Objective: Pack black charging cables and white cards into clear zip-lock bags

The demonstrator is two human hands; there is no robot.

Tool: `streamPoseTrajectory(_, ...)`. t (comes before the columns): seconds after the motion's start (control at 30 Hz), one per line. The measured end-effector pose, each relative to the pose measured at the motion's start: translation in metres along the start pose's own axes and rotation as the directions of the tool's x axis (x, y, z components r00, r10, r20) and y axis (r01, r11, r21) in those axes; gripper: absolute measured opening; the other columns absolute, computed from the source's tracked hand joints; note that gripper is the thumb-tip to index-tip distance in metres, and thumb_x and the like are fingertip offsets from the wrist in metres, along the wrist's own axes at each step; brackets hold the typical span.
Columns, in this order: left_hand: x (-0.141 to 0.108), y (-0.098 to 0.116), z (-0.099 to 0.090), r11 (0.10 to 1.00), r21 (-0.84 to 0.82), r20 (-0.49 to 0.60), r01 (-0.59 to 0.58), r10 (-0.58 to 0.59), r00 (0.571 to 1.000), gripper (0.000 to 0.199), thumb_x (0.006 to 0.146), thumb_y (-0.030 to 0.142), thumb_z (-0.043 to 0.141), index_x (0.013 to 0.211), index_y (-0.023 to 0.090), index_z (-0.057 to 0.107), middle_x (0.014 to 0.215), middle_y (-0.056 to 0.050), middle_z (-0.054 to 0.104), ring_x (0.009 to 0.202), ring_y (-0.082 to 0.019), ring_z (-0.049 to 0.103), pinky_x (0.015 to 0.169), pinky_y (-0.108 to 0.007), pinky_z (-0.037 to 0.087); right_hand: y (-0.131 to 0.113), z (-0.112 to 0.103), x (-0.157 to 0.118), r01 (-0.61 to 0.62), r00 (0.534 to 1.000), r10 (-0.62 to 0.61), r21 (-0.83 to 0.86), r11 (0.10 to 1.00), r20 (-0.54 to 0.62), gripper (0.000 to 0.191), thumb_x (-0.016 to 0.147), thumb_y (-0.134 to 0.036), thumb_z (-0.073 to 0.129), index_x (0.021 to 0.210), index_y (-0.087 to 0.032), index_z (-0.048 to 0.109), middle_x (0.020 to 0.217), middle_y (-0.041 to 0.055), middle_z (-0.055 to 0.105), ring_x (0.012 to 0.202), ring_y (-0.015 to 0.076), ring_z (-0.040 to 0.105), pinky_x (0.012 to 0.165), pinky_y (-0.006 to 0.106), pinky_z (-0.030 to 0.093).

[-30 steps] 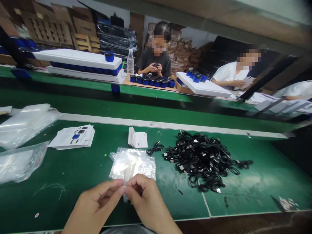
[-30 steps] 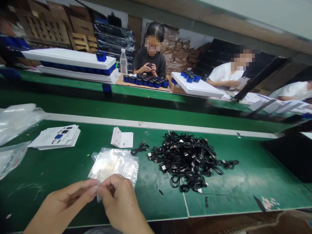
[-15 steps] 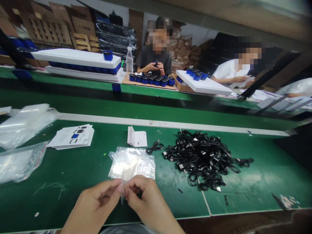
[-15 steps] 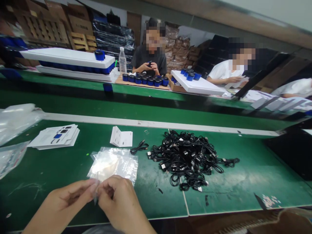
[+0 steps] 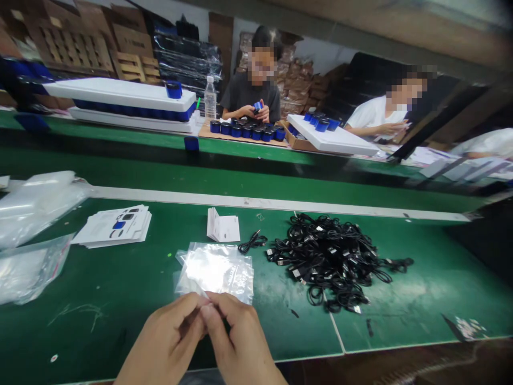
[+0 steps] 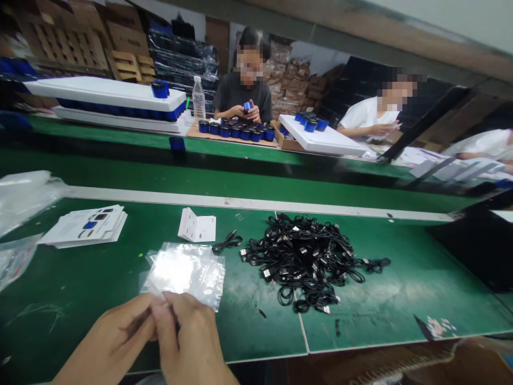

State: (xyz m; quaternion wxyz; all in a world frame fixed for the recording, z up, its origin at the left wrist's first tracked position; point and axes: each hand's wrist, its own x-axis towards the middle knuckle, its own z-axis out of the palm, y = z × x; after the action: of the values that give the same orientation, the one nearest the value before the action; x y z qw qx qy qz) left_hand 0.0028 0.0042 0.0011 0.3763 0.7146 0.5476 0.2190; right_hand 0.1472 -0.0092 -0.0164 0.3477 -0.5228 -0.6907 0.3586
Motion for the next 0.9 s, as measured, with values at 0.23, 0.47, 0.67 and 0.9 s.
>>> streamPoseTrajectory(0.23, -0.002, -0.014, 0.011, 0.946, 0.275, -0.226, -0.172, 0.238, 0.945, 0.030, 0.086, 0.023, 0.043, 0.057, 0.023, 0.034, 0.049, 0.009, 0.040, 0.041, -0.006, 0.043, 0.042, -0.013, 0.036, 0.005, 0.007, 0.007, 0.242, 0.931, -0.347, -0.515, 0.822, -0.116, 0.032, 0.090, -0.015, 0.036, 0.062, -0.019, 0.050, 0.056, 0.0009, 0.054, 0.049, 0.0148, 0.046, 0.053, 0.030, 0.025)
streamPoseTrajectory(0.47, -0.001, -0.021, 0.008, 0.895, 0.421, -0.377, -0.145, 0.318, 0.870, 0.024, 0.078, 0.017, 0.047, 0.055, 0.022, 0.040, 0.046, 0.010, 0.042, 0.038, -0.005, 0.042, 0.043, -0.013, 0.036, 0.011, 0.014, 0.005, 0.152, 0.896, -0.358, -0.575, 0.804, -0.264, 0.033, 0.086, -0.012, 0.040, 0.054, -0.019, 0.047, 0.048, -0.0006, 0.051, 0.045, 0.0131, 0.044, 0.053, 0.030, 0.021)
streamPoseTrajectory(0.67, -0.008, -0.024, 0.007, 0.967, 0.256, -0.384, -0.004, 0.106, 0.917, 0.024, 0.082, 0.024, 0.045, 0.057, 0.023, 0.043, 0.049, 0.008, 0.045, 0.043, -0.007, 0.045, 0.048, -0.016, 0.038, 0.007, -0.009, 0.015, -0.036, 0.992, -0.014, -0.396, 0.917, -0.124, 0.027, 0.084, -0.017, 0.045, 0.058, -0.019, 0.051, 0.052, -0.0010, 0.055, 0.050, 0.0131, 0.050, 0.053, 0.027, 0.025)
streamPoseTrajectory(0.9, 0.003, -0.023, 0.008, 0.989, -0.007, -0.277, 0.150, -0.146, 0.950, 0.034, 0.084, 0.041, 0.043, 0.055, 0.023, 0.047, 0.048, 0.005, 0.056, 0.047, -0.013, 0.056, 0.048, -0.019, 0.043, 0.020, -0.035, 0.118, -0.287, 0.958, 0.287, 0.091, 0.954, 0.018, 0.060, 0.082, -0.053, 0.057, 0.127, -0.015, 0.043, 0.103, 0.0087, 0.059, 0.085, 0.0191, 0.059, 0.076, 0.031, 0.045)
